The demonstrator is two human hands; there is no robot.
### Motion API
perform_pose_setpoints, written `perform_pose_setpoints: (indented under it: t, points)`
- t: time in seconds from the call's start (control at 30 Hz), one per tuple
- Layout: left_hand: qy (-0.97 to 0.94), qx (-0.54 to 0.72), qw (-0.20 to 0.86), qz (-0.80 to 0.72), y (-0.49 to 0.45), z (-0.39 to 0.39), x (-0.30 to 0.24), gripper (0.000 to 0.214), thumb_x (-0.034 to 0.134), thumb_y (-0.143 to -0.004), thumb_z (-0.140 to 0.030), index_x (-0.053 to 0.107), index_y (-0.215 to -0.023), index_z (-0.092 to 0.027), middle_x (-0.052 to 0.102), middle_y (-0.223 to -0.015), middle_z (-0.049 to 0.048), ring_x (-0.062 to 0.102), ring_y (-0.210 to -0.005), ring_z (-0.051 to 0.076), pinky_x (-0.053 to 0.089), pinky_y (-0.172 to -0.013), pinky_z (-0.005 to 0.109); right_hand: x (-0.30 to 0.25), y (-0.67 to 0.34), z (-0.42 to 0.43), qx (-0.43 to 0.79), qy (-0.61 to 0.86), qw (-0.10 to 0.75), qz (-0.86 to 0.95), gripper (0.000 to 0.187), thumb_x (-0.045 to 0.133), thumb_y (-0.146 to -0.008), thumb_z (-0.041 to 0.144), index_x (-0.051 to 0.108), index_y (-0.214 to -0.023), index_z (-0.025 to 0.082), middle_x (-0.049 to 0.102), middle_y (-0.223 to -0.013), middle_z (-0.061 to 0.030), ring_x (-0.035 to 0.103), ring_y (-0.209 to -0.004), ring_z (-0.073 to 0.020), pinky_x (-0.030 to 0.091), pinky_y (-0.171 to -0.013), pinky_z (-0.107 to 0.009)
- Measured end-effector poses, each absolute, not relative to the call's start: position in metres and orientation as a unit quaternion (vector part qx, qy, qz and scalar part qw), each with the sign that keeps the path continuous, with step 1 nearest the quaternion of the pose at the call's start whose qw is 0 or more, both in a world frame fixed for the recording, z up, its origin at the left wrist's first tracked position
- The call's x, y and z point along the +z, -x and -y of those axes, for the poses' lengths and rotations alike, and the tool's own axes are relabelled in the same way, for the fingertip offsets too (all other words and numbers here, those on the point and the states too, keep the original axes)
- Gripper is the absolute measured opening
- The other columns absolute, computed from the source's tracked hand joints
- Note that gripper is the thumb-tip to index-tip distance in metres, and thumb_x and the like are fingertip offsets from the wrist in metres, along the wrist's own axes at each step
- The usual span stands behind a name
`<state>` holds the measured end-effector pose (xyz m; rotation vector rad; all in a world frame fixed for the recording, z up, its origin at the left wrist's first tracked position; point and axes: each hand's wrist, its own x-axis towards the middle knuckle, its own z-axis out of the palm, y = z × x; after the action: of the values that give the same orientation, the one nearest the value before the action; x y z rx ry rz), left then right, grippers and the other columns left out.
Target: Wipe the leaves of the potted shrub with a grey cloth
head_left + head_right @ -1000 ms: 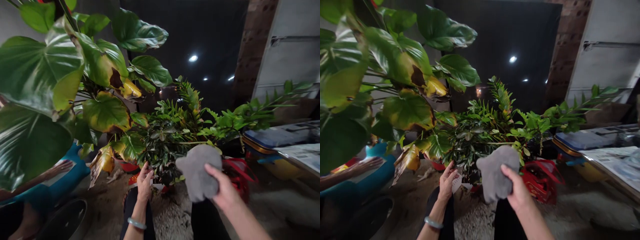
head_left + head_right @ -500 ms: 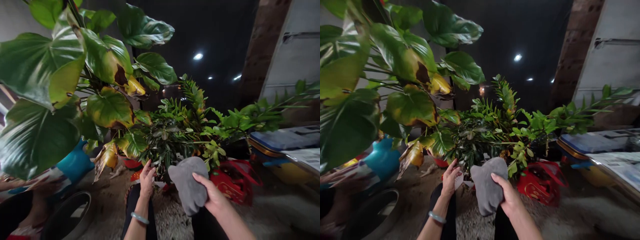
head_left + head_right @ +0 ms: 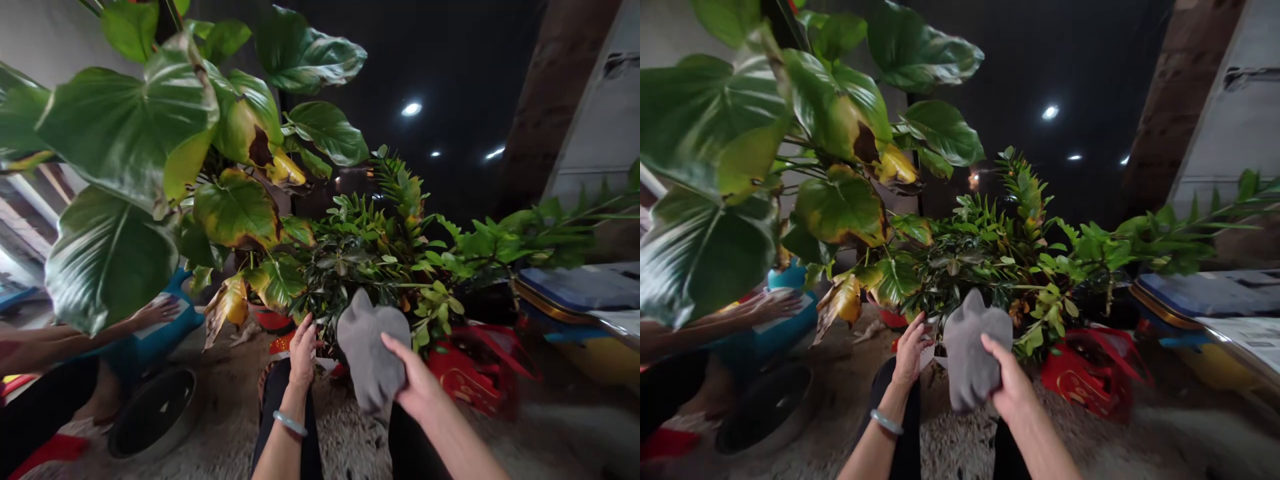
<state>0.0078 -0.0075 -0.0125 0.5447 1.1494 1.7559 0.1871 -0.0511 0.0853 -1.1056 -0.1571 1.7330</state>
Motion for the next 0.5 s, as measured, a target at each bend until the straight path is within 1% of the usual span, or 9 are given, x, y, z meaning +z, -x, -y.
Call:
perform_pose_setpoints:
  t: [0.07,0.1,0.13,0.2,0.27,0.3,0.37,0.43,0.5]
  points:
    - [-0.216,0.717,0.471,-0.467,-0.006,0.007,-0.013,0.058,0.079,-0.052,-0.046,0.073,-0.1,-0.013,0.067,-0.104,0.013,0.059,-0.077,0.018,0.047,-0.055,0.025,0.079,-0.192,0.073,0.734,0.46,0.493,0.079,0.026,0.084,-0.045,0.02,0.069,-0.066,0.016,0.073,-0.062,-0.0099,0.071,-0.084,-0.0343,0.056,-0.079,-0.045]
    - [-0.213,0.718,0.473,-0.465,-0.005,0.007,-0.013,0.058,0.079,-0.053,-0.048,0.073,-0.099,-0.014,0.067,-0.105,0.0135,0.059,-0.077,0.018,0.047,-0.055,0.025,0.082,-0.198,0.079,0.734,0.452,0.5,0.09,0.028,0.085,-0.042,0.022,0.069,-0.064,0.017,0.073,-0.061,-0.0098,0.07,-0.085,-0.0356,0.056,-0.08,-0.046]
    - [-0.211,0.719,0.476,-0.461,-0.005,0.006,-0.014,0.058,0.078,-0.053,-0.049,0.074,-0.099,-0.014,0.067,-0.105,0.0136,0.06,-0.077,0.018,0.046,-0.056,0.025,0.089,-0.205,0.079,0.726,0.436,0.522,0.101,0.028,0.085,-0.04,0.025,0.068,-0.063,0.018,0.072,-0.06,-0.009,0.07,-0.086,-0.0363,0.055,-0.081,-0.048]
    - [-0.205,0.722,0.483,-0.451,-0.006,0.006,-0.015,0.057,0.078,-0.053,-0.051,0.074,-0.097,-0.015,0.067,-0.107,0.0136,0.06,-0.076,0.017,0.046,-0.056,0.025,0.108,-0.216,0.069,0.683,0.393,0.604,0.116,0.028,0.083,-0.041,0.029,0.066,-0.061,0.023,0.072,-0.058,-0.0053,0.07,-0.084,-0.0347,0.054,-0.082,-0.049]
    - [-0.202,0.725,0.486,-0.445,-0.008,0.006,-0.015,0.056,0.078,-0.053,-0.052,0.075,-0.096,-0.016,0.066,-0.113,0.0136,0.06,-0.077,0.017,0.047,-0.056,0.025,0.128,-0.22,0.049,0.627,0.351,0.686,0.114,0.025,0.081,-0.044,0.028,0.066,-0.064,0.026,0.072,-0.061,-0.0009,0.07,-0.08,-0.0297,0.054,-0.083,-0.046]
    - [-0.202,0.725,0.486,-0.444,-0.008,0.007,-0.016,0.056,0.078,-0.053,-0.052,0.075,-0.096,-0.016,0.065,-0.115,0.0136,0.059,-0.078,0.018,0.047,-0.055,0.025,0.134,-0.217,0.039,0.613,0.337,0.706,0.108,0.025,0.079,-0.047,0.025,0.066,-0.068,0.027,0.073,-0.064,0.0009,0.07,-0.078,-0.027,0.054,-0.083,-0.045]
    - [-0.203,0.725,0.483,-0.447,-0.009,0.008,-0.017,0.056,0.079,-0.053,-0.052,0.075,-0.096,-0.017,0.064,-0.119,0.0138,0.059,-0.078,0.018,0.048,-0.055,0.025,0.134,-0.206,0.027,0.629,0.344,0.691,0.087,0.027,0.077,-0.051,0.019,0.067,-0.075,0.026,0.075,-0.07,0.0019,0.07,-0.074,-0.0235,0.054,-0.083,-0.042]
    - [-0.206,0.726,0.479,-0.449,-0.009,0.008,-0.018,0.057,0.078,-0.054,-0.052,0.074,-0.099,-0.016,0.063,-0.119,0.0143,0.059,-0.079,0.018,0.048,-0.055,0.025,0.118,-0.192,0.028,0.672,0.395,0.623,0.062,0.027,0.077,-0.052,0.016,0.068,-0.077,0.023,0.075,-0.069,0.0001,0.07,-0.07,-0.0235,0.056,-0.08,-0.042]
    - [-0.206,0.727,0.468,-0.458,-0.006,0.008,-0.02,0.058,0.077,-0.057,-0.051,0.073,-0.103,-0.015,0.063,-0.119,0.0145,0.06,-0.082,0.02,0.048,-0.055,0.025,0.097,-0.181,0.043,0.703,0.45,0.549,0.044,0.025,0.08,-0.052,0.018,0.068,-0.074,0.02,0.074,-0.065,-0.0028,0.071,-0.072,-0.026,0.056,-0.077,-0.043]
